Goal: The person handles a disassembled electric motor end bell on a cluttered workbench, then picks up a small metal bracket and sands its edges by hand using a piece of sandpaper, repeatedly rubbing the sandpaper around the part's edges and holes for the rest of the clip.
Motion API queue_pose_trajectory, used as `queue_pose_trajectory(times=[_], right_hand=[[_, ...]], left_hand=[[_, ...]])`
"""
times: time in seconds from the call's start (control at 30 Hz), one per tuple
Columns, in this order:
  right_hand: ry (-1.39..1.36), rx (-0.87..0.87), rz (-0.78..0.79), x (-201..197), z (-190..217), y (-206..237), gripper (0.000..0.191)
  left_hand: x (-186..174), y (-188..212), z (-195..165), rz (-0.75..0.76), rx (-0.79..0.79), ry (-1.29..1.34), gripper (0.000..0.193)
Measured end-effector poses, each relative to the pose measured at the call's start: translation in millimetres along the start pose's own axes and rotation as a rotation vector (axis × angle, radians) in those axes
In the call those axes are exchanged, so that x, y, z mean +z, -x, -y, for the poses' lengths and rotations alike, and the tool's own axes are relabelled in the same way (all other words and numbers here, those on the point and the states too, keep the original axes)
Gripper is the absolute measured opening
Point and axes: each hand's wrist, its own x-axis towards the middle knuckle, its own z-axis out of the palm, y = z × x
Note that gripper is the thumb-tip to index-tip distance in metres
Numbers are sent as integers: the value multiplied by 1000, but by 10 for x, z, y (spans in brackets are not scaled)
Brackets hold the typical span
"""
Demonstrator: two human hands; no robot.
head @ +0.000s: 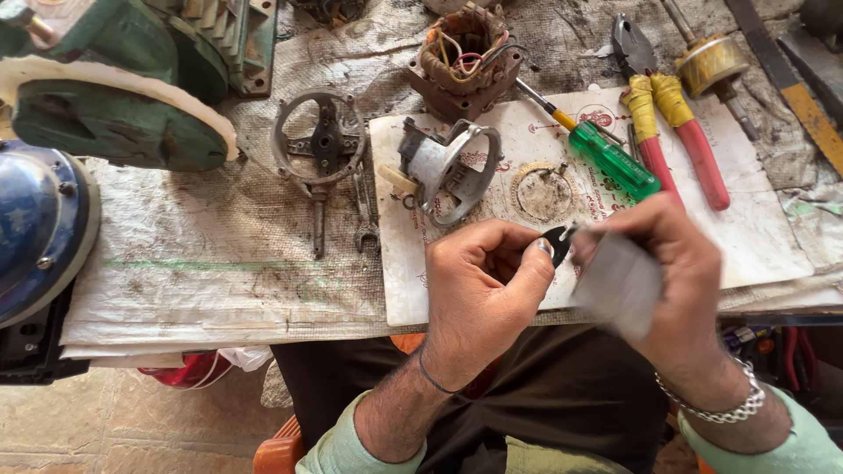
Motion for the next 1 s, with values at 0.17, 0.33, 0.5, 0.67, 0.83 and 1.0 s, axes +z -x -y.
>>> queue_pose_trajectory(times=[0.17, 0.33, 0.5, 0.67, 0.83, 1.0], right_hand=[[-144, -39, -3, 7, 30, 10, 17], [-237, 53, -55, 7, 75, -18, 20], [-60, 120, -49, 13, 83, -54, 24], [-167, 43, -15, -6, 41, -4, 19], [-14, 21, -83, -49, -22, 18, 23], [-48, 2, -36, -24, -39, 20, 19]], left_hand=[[-4, 3, 17, 7, -47, 77, 9], [14, 6, 39, 20, -74, 144, 9], [11, 7, 15, 32, -28, 110, 8], [8, -3, -21, 31, 14, 27, 8], [31, 0, -39, 47, 46, -36, 7], [11, -4, -51, 54, 44, -39, 9]])
